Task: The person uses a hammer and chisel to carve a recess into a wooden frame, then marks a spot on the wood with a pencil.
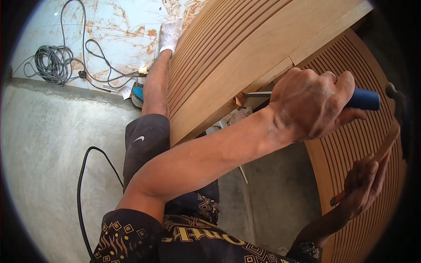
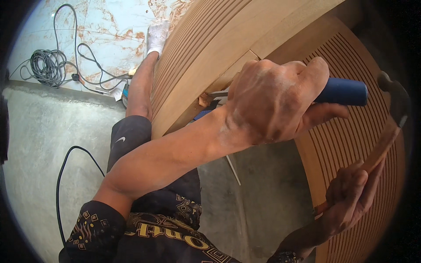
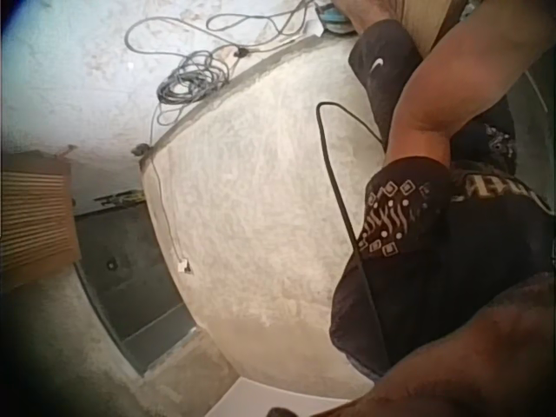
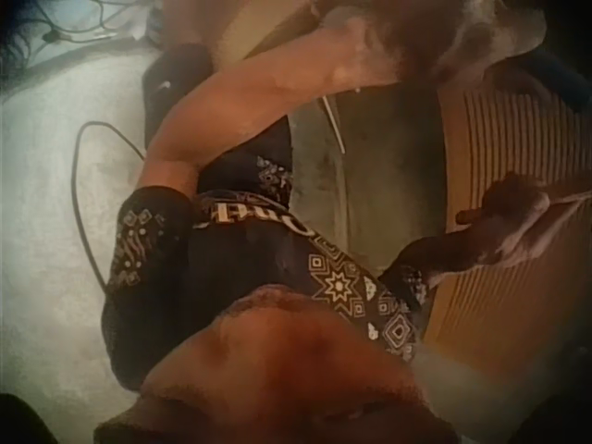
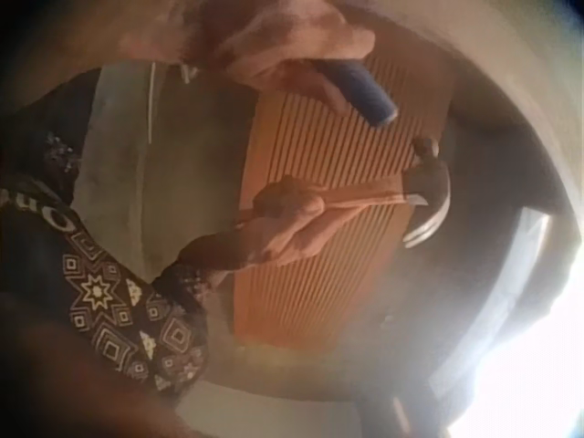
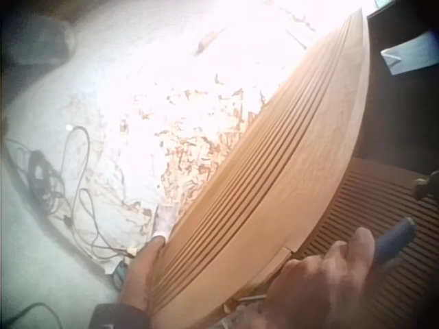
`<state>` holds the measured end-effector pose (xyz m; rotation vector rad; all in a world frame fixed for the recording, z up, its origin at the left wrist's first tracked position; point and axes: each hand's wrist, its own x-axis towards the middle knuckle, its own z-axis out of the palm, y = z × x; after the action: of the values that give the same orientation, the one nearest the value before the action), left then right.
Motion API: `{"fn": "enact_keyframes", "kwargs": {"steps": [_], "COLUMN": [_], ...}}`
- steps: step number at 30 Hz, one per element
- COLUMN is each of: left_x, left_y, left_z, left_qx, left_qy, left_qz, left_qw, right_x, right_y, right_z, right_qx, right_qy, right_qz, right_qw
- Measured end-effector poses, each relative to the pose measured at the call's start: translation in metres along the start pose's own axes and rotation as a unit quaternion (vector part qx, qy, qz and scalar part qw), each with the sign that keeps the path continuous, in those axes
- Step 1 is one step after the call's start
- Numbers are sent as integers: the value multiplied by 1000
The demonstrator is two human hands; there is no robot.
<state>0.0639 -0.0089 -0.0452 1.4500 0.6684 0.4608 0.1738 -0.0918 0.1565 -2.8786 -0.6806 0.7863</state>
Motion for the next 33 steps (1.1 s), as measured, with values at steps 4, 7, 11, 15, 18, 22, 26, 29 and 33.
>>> {"fn": "enact_keyframes", "kwargs": {"steps": [4,7,11,15,18,22,26,29,33], "left_x": [0,1,-2,-1,-1,-2,-1,-2,-2], "left_y": [-1,-2,0,-1,0,0,-2,-5,-3], "left_z": [0,0,-1,0,-1,-1,1,3,2], "left_qx": [-5,-4,9,8,14,-4,7,20,12], "left_qy": [2,-6,3,-8,-5,2,15,45,18], "left_qz": [-5,-1,0,-8,-6,-19,-3,18,3], "left_qw": [1000,1000,1000,1000,1000,1000,1000,999,1000], "right_x": [1,0,-1,0,0,1,2,4,3], "right_y": [1,1,0,4,-1,-3,-3,-5,-3], "right_z": [5,6,2,2,9,10,11,12,11], "right_qx": [20,30,50,47,35,50,75,49,65], "right_qy": [-5,9,-4,-22,21,4,11,-6,3], "right_qz": [-7,10,7,-9,8,19,20,31,36], "right_qw": [1000,999,999,999,999,999,997,998,997]}}
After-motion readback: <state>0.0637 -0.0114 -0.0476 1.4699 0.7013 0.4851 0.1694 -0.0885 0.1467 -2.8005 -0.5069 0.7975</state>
